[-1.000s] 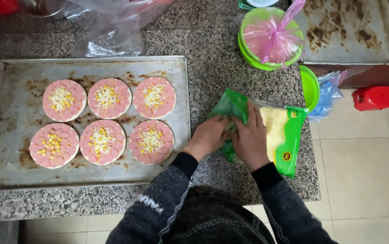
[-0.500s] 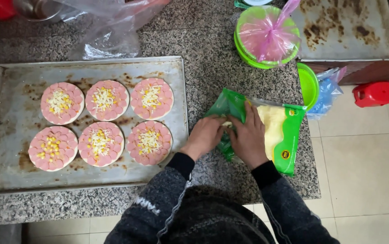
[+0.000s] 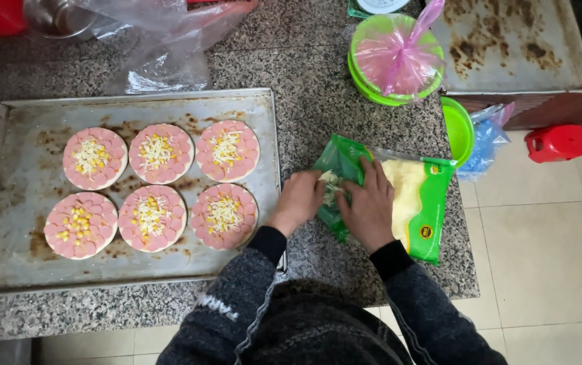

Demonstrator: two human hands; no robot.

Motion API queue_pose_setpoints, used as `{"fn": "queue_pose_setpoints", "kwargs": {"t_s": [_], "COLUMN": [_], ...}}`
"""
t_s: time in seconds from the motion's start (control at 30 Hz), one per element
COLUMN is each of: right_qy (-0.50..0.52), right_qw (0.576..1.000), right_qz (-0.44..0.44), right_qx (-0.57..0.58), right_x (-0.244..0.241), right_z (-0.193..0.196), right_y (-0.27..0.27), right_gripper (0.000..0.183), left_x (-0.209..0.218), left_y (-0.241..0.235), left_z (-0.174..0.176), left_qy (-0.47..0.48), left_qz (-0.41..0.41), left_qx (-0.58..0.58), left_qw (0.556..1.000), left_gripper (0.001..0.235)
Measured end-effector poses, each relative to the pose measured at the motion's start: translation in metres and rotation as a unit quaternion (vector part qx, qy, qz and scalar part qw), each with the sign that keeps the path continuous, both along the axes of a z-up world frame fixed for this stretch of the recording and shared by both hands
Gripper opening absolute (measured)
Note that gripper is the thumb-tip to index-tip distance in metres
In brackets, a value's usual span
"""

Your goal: The person sprinkles shredded cheese by hand onto six round pizza bases topped with ham and corn on a metal baking tray. The person repeatedly reaches into a green bag to take cheese and distributes it over each base, then closes the bag.

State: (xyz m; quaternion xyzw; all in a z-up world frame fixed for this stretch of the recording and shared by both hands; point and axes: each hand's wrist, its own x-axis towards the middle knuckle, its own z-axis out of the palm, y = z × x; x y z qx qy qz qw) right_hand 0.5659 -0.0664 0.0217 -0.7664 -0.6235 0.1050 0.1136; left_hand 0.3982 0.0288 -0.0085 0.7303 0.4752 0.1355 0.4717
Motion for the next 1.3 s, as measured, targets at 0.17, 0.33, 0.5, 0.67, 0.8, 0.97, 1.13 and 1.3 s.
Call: {"fn": "queue_pose_setpoints", "kwargs": {"t_s": [0.17, 0.33, 0.5, 0.67, 0.8, 0.97, 1.13, 1.3], "right_qy": [0.018, 0.088, 0.048, -0.014, -0.010, -0.010, -0.013, 0.217], "right_qw": [1.000, 0.996, 0.998, 0.999, 1.000, 0.998, 0.972, 0.950], "right_qz": [-0.002, -0.009, 0.006, 0.013, 0.009, 0.020, 0.072, 0.071], "right_qx": [-0.001, 0.007, 0.034, 0.028, 0.025, 0.052, 0.225, 0.214], "right_x": [-0.001, -0.002, 0.007, 0.006, 0.006, 0.000, -0.024, -0.092], "right_z": [-0.001, 0.007, -0.025, -0.028, -0.026, -0.016, 0.012, 0.057], "right_y": [0.003, 0.006, 0.009, 0.009, 0.004, 0.003, 0.007, 0.015], "right_gripper": [0.039, 0.050, 0.028, 0.030, 0.026, 0.027, 0.021, 0.032], "left_x": [-0.003, -0.008, -0.005, -0.007, -0.008, -0.022, -0.039, -0.088], "left_y": [-0.009, -0.004, -0.008, -0.011, 0.001, -0.007, -0.024, -0.037], "left_z": [0.039, 0.029, 0.029, 0.028, -0.025, -0.008, 0.005, 0.019], "left_qy": [0.002, -0.035, -0.067, -0.079, -0.071, -0.165, -0.285, -0.350], "left_qz": [0.014, 0.011, -0.005, 0.042, 0.117, 0.137, 0.166, 0.189], "left_qx": [-0.037, -0.048, -0.056, -0.058, -0.060, -0.088, -0.154, -0.135], "left_qw": [0.999, 0.998, 0.996, 0.994, 0.989, 0.973, 0.931, 0.907], "left_gripper": [0.041, 0.041, 0.036, 0.035, 0.028, 0.028, 0.027, 0.026]}}
